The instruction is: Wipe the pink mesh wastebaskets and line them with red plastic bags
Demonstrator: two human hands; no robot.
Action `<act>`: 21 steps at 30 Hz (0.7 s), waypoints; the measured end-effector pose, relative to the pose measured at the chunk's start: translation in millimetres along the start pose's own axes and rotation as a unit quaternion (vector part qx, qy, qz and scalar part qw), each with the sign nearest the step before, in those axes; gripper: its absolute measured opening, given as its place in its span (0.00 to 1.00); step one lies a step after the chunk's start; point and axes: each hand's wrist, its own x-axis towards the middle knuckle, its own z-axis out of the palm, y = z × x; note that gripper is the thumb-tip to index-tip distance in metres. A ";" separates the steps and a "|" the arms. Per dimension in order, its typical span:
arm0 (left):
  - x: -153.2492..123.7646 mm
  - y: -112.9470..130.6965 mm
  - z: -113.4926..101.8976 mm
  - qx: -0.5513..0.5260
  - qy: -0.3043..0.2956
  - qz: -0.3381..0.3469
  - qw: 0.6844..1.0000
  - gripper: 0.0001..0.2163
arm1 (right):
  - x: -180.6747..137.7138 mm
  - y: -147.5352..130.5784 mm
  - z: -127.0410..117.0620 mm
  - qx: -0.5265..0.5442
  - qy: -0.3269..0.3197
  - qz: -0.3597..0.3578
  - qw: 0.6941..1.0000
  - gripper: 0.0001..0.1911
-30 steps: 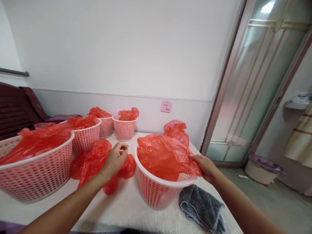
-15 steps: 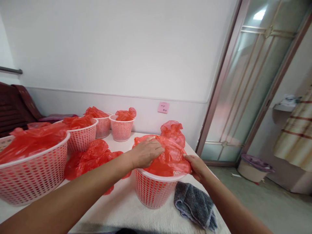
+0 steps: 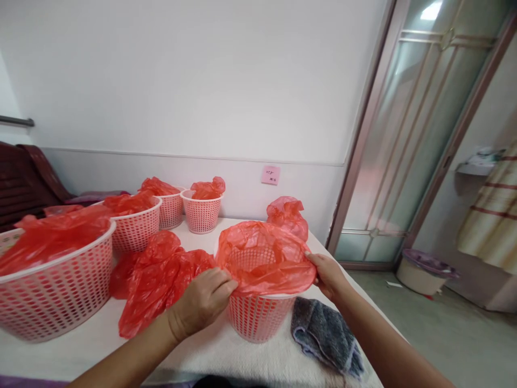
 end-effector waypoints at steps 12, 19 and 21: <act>0.9 52.0 -5.4 -0.049 0.032 -0.195 0.979 0.13 | -8.8 0.3 -1.8 0.015 -0.004 -0.003 1.000 0.12; 35.5 58.7 3.0 0.056 0.011 -0.087 0.995 0.10 | -12.5 -1.3 0.9 0.028 -0.011 0.001 1.000 0.14; 39.7 60.0 7.0 0.047 0.008 -0.094 0.994 0.08 | -13.6 -1.5 1.8 0.031 -0.005 0.001 1.000 0.13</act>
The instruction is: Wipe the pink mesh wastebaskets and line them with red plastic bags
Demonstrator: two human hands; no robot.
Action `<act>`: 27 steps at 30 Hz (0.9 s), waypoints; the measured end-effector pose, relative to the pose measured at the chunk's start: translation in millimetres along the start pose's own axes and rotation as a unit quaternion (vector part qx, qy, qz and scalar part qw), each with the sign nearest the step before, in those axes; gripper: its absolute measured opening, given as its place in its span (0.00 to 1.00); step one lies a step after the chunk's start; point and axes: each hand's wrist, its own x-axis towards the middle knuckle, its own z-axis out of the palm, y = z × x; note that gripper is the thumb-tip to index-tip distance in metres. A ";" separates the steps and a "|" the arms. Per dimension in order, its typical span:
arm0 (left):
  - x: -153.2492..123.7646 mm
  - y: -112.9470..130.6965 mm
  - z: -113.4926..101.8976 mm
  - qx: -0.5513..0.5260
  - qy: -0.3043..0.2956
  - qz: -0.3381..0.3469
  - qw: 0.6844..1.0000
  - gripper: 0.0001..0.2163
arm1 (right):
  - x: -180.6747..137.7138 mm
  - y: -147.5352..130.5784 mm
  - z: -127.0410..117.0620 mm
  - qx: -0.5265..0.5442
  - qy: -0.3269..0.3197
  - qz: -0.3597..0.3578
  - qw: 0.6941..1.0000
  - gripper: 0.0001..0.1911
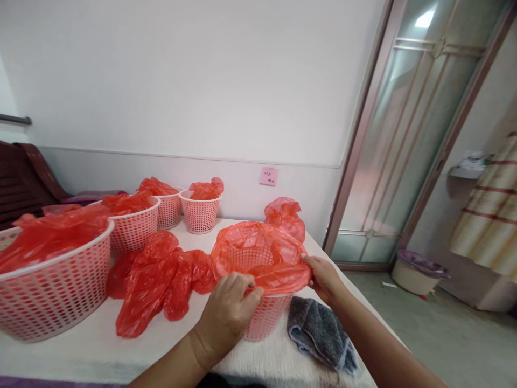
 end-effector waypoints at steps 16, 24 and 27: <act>-11.8 8.6 19.5 -0.034 0.013 0.048 0.998 0.08 | -3.5 3.1 4.0 -0.001 0.038 -0.002 0.999 0.13; -33.5 15.1 15.4 -0.288 -0.006 -0.256 0.923 0.07 | -10.0 1.8 6.4 -0.023 0.041 -0.002 0.999 0.14; -44.6 1.9 8.1 -0.402 0.010 -0.487 0.775 0.12 | -14.3 2.9 2.4 -0.033 0.036 -0.011 0.999 0.15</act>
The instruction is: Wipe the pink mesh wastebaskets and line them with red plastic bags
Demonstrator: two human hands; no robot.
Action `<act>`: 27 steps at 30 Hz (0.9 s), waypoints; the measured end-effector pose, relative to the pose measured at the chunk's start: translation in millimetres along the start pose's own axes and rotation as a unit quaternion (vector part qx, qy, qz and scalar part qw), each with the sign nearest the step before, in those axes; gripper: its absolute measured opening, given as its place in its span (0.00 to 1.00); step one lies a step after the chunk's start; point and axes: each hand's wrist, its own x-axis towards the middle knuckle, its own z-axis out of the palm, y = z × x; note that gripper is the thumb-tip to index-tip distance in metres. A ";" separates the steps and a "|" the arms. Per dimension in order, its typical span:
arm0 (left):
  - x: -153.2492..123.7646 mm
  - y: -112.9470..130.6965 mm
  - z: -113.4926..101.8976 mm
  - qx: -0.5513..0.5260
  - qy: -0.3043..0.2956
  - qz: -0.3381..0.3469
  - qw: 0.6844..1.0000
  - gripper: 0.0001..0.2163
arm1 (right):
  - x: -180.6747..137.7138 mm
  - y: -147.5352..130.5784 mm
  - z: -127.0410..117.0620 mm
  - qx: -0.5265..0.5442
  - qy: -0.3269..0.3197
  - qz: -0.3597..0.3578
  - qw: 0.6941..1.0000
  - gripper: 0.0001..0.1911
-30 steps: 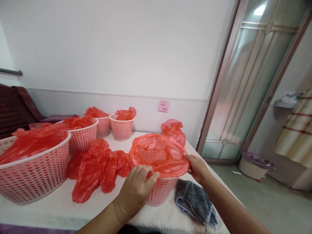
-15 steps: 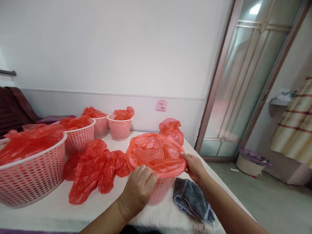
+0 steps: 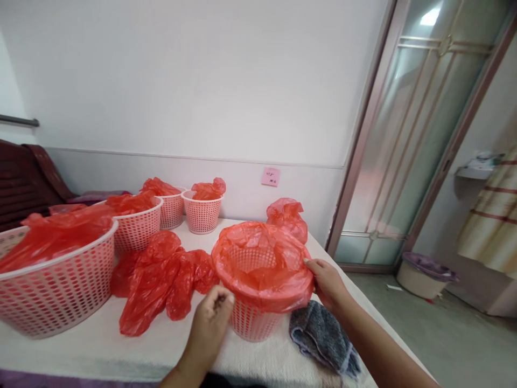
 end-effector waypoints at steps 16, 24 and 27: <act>48.7 24.1 -63.7 -0.001 0.082 -0.028 0.996 0.13 | -49.5 17.4 -23.2 -0.018 -0.025 -0.062 0.998 0.14; 42.4 26.6 -71.9 -0.009 0.058 -0.086 0.995 0.09 | -52.6 22.1 -23.7 -0.021 -0.038 -0.079 0.996 0.14; 39.2 24.7 -76.0 -0.052 0.054 -0.114 0.991 0.11 | -51.5 23.7 -25.0 -0.017 -0.036 -0.076 0.996 0.15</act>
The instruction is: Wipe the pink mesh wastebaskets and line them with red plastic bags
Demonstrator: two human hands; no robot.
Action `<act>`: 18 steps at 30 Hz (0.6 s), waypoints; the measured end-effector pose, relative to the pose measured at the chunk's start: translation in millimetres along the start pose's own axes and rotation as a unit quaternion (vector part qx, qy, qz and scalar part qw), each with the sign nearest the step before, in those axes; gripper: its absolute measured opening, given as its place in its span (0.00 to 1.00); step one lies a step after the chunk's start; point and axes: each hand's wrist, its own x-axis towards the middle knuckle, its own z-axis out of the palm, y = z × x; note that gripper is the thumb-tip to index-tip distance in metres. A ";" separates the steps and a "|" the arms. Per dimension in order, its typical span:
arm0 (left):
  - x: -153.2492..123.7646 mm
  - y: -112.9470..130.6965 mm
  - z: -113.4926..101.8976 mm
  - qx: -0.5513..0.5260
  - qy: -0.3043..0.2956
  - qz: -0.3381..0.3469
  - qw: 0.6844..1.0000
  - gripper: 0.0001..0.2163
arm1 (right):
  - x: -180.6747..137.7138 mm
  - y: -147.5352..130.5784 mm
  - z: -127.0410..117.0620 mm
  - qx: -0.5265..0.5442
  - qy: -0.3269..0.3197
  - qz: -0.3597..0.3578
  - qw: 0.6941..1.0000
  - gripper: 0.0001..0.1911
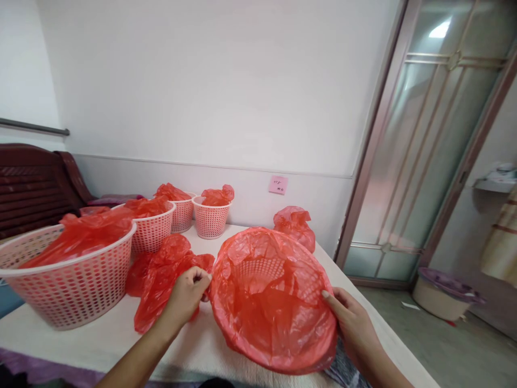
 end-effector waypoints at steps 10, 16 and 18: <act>-9.8 -30.6 -0.2 -0.253 -0.099 -0.126 0.954 0.08 | -8.3 -7.0 -2.6 -0.015 -0.015 0.011 1.000 0.17; 3.1 -31.8 -5.6 -0.276 -0.116 -0.183 0.937 0.07 | -9.2 -6.6 -5.1 -0.023 -0.010 0.012 1.000 0.17; 12.6 -21.4 -7.3 -0.274 -0.108 -0.164 0.942 0.10 | -7.7 -5.3 -5.5 -0.034 -0.012 0.006 0.999 0.17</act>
